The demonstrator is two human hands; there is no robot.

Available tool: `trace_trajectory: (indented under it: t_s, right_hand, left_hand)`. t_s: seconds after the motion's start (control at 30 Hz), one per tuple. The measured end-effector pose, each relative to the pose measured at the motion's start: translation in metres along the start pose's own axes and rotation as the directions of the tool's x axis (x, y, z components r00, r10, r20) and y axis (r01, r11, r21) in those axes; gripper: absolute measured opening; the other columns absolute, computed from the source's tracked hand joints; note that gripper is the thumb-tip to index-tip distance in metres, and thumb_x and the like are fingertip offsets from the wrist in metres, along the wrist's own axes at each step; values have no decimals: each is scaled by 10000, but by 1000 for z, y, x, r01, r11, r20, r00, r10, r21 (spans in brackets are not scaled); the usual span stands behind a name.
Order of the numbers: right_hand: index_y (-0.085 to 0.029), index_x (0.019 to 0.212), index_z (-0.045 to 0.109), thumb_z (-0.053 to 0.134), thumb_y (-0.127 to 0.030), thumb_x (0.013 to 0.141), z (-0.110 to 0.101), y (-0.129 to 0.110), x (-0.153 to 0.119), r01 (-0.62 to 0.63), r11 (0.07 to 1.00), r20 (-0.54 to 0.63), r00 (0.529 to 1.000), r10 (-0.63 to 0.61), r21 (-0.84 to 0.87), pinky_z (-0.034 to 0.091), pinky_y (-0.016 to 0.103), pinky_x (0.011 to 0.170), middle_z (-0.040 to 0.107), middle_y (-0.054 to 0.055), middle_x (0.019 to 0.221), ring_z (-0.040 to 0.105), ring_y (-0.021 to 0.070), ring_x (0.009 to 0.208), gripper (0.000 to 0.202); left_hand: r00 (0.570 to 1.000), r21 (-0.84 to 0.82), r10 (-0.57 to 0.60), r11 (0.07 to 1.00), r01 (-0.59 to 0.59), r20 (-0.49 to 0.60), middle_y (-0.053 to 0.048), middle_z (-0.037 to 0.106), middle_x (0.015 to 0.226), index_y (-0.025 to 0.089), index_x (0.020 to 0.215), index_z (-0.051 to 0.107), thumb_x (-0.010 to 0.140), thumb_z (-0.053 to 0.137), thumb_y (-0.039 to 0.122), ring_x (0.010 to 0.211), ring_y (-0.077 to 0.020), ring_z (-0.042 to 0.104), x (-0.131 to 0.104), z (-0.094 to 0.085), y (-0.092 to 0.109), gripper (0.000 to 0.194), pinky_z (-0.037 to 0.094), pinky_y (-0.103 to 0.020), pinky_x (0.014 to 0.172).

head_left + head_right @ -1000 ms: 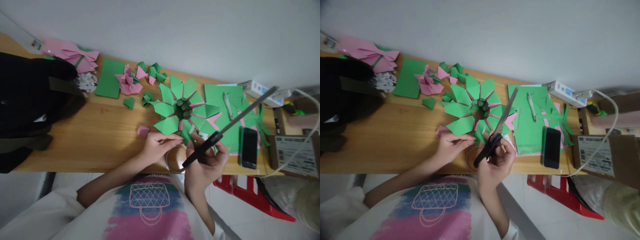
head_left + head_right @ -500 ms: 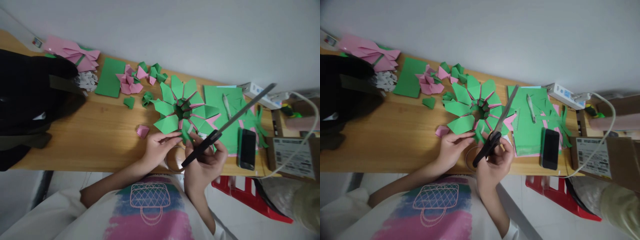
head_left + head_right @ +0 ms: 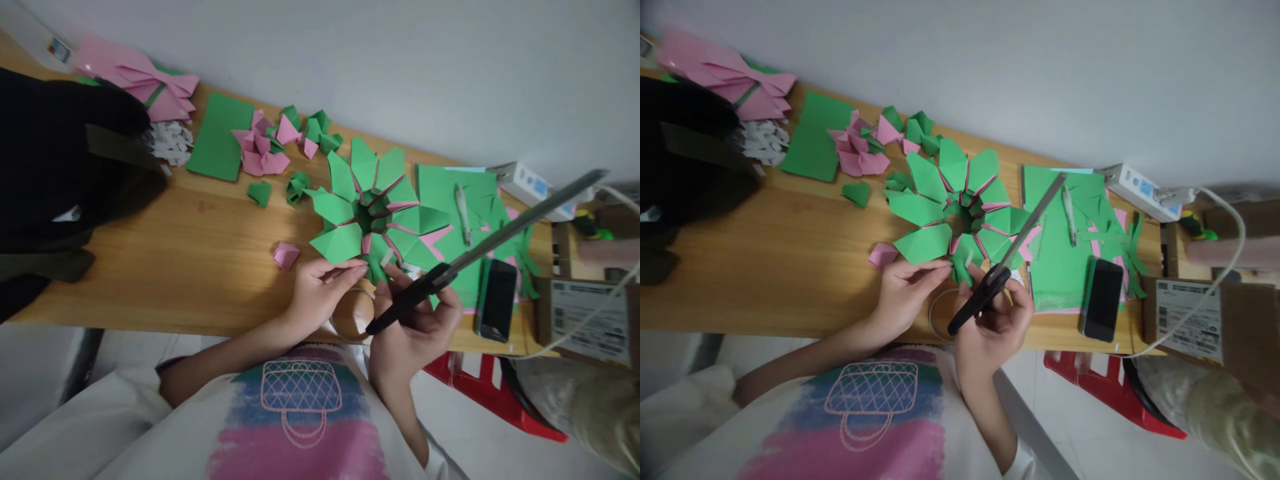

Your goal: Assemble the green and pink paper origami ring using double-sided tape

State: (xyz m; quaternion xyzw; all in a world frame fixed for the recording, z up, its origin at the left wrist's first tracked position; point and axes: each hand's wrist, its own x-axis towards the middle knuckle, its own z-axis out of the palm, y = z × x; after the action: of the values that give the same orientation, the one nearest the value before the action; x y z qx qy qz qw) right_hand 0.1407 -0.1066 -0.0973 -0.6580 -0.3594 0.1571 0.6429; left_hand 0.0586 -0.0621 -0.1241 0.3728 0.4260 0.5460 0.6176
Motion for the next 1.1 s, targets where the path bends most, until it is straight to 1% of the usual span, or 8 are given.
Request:
trace_trajectory:
  t_s: [0.1,0.27,0.5,0.63,0.8,0.87,1.0,1.1]
  right_hand:
    - [-237,1067,507,757,-40,672,0,0,1,7,1000,5,1000,-7,2,594,236,686,789,-29,893,766,147,828,508]
    - [-245,1061,503,794,-76,646,-1,-3,1,-1,1000,53,999,2,-13,601,245,632,782,-15,893,769,176,830,534]
    - [-247,1058,487,782,-76,648,2,-3,2,1,1000,30,1000,0,-30,621,274,690,768,-25,844,765,189,884,533]
    - [-251,1050,477,780,-96,660,3,-4,2,0,999,28,1000,1,-42,622,289,684,762,-26,824,763,201,908,518]
    - [-252,1062,482,782,-107,665,3,-6,2,-1,997,17,1000,2,-76,626,317,711,775,0,893,763,202,909,518]
    - [-250,1061,486,782,-101,661,4,-7,2,-3,997,11,1000,4,-83,622,305,702,778,6,906,763,198,903,520]
    - [-249,1058,489,785,-104,656,4,-8,2,-1,995,0,1000,2,-98,617,300,688,780,13,906,762,203,912,519]
    - [-247,1061,490,791,-104,653,4,-7,1,1,995,-1,1000,-2,-99,617,310,706,780,11,902,761,207,918,527]
  left_hand:
    - [1000,9,25,1000,-25,-9,-25,796,805,203,786,792,757,749,167,757,-170,747,-1,0,0,63,616,-260,711]
    - [1000,1,28,1000,-28,-9,-32,796,813,192,791,786,772,731,168,769,-173,752,-1,1,1,63,619,-263,729]
    - [999,-25,3,1000,-2,49,-44,790,843,186,803,773,786,737,206,822,-194,749,0,-1,4,45,619,-305,771]
    - [997,-32,-54,998,55,51,-44,789,843,184,803,770,778,729,194,826,-192,749,-1,0,5,49,621,-304,774]
    - [990,-102,-138,985,142,37,-47,782,826,170,791,752,733,766,227,819,-194,746,-3,0,5,82,619,-307,768]
    - [978,-158,-206,965,208,30,-40,774,790,164,772,740,695,796,230,781,-183,740,-3,0,4,116,612,-297,752]
    - [939,-281,-341,898,340,49,-10,747,725,158,736,707,649,813,194,715,-150,720,-1,0,7,141,591,-270,728]
    - [932,-323,-353,875,361,84,4,733,708,156,727,678,638,810,159,703,-141,710,2,1,10,160,579,-255,713]
